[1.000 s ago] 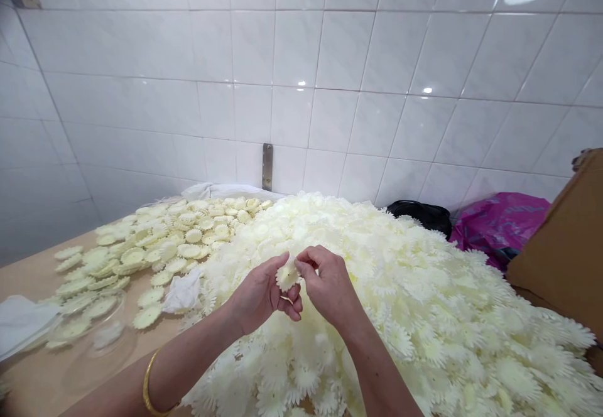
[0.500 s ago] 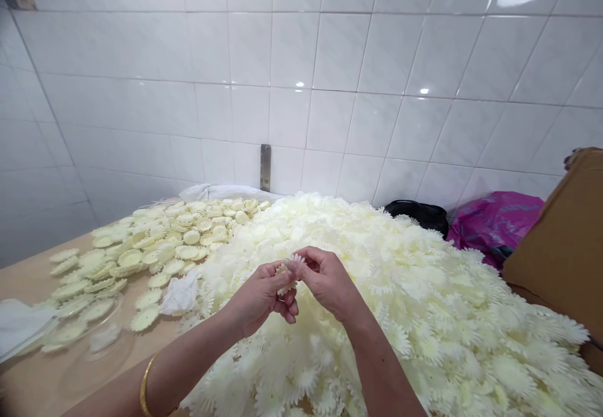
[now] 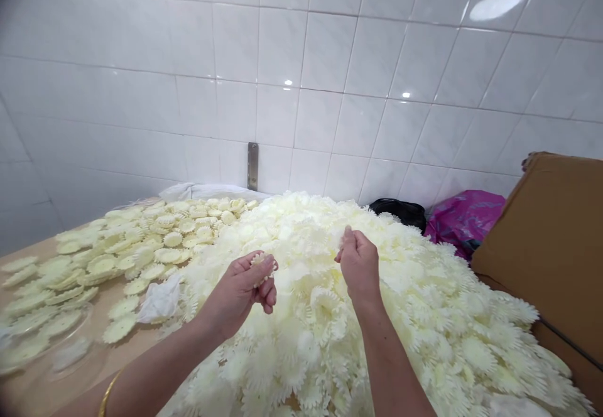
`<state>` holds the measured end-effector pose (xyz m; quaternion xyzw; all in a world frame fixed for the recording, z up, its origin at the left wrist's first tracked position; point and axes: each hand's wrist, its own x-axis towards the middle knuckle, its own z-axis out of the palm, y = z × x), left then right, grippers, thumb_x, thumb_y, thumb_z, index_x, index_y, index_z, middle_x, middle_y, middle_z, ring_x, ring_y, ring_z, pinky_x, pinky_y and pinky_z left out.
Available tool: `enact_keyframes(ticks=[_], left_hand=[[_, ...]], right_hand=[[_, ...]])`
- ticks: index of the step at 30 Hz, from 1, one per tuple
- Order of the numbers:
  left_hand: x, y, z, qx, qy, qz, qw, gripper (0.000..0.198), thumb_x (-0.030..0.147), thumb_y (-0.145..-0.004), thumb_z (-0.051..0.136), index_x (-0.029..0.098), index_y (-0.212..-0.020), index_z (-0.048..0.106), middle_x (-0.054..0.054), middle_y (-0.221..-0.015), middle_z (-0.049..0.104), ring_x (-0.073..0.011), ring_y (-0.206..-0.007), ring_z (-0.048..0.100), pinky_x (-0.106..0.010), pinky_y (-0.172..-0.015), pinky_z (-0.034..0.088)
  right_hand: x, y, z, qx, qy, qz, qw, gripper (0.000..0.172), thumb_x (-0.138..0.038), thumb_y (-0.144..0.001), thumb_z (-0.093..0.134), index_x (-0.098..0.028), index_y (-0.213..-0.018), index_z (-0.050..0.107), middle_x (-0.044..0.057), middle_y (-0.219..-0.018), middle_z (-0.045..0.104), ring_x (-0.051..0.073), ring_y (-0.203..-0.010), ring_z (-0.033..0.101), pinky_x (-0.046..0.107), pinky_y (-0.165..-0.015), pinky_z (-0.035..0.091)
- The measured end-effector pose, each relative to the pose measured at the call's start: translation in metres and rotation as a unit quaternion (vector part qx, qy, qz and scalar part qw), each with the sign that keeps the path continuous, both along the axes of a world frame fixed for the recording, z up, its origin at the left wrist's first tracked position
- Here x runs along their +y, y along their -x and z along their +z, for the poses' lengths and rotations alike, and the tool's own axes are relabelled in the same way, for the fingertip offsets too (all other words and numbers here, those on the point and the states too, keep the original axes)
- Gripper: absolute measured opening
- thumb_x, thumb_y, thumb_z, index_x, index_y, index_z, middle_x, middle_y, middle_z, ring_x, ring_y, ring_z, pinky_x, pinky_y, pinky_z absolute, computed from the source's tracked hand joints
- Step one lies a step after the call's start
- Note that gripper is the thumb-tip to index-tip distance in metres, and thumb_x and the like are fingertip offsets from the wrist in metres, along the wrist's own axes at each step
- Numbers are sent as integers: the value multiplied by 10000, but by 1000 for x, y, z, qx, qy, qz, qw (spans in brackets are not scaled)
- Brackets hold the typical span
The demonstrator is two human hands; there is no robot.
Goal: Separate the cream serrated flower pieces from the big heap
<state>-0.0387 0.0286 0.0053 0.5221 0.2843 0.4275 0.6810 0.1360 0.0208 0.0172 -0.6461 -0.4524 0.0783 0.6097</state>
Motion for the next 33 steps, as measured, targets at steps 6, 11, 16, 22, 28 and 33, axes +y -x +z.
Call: enact_keyframes(ticks=[6,11,16,22,28,33], left_hand=[[5,-2,-3,28,25,-21,999,264,405,-732,551,153,-722,475,45,-472,428,-101,-443,500,-217,-436,419],[8,-5,-13,36,19,-3,999,296,422,-717,566,168,-658,426,62,-397,391,-100,-378,458,-204,-373,372],[14,-7,-24,21,33,5,999,369,510,-674,580,176,-661,423,72,-350,362,-106,-334,443,-200,-339,334],[17,-6,-25,1,39,9,999,388,529,-647,600,177,-643,436,75,-327,346,-98,-314,415,-193,-325,305],[18,-2,-22,-2,23,1,1000,423,553,-672,562,144,-606,476,35,-379,429,-92,-359,458,-194,-367,340],[18,-1,-16,39,68,5,997,559,682,-648,453,127,-685,507,13,-421,469,-119,-395,498,-230,-406,397]], right_hand=[[-5,5,5,-170,85,58,980,299,-452,-791,427,-187,-673,499,13,-620,534,148,-573,481,266,-559,370],[-15,15,13,-180,84,92,976,273,-406,-807,406,-181,-735,542,21,-661,545,145,-588,480,268,-573,376],[-23,26,16,-194,88,199,957,265,-385,-806,424,-184,-697,558,8,-607,535,142,-584,473,263,-552,370],[-27,44,13,-162,113,288,937,179,-371,-742,539,-192,-754,546,12,-697,558,154,-670,509,274,-617,404],[-26,57,8,-154,127,278,939,148,-280,-676,594,-196,-720,480,-9,-713,524,143,-681,496,265,-613,406],[-22,60,3,-160,114,270,943,94,-233,-700,541,-197,-671,460,-12,-676,538,142,-650,517,259,-597,407]])
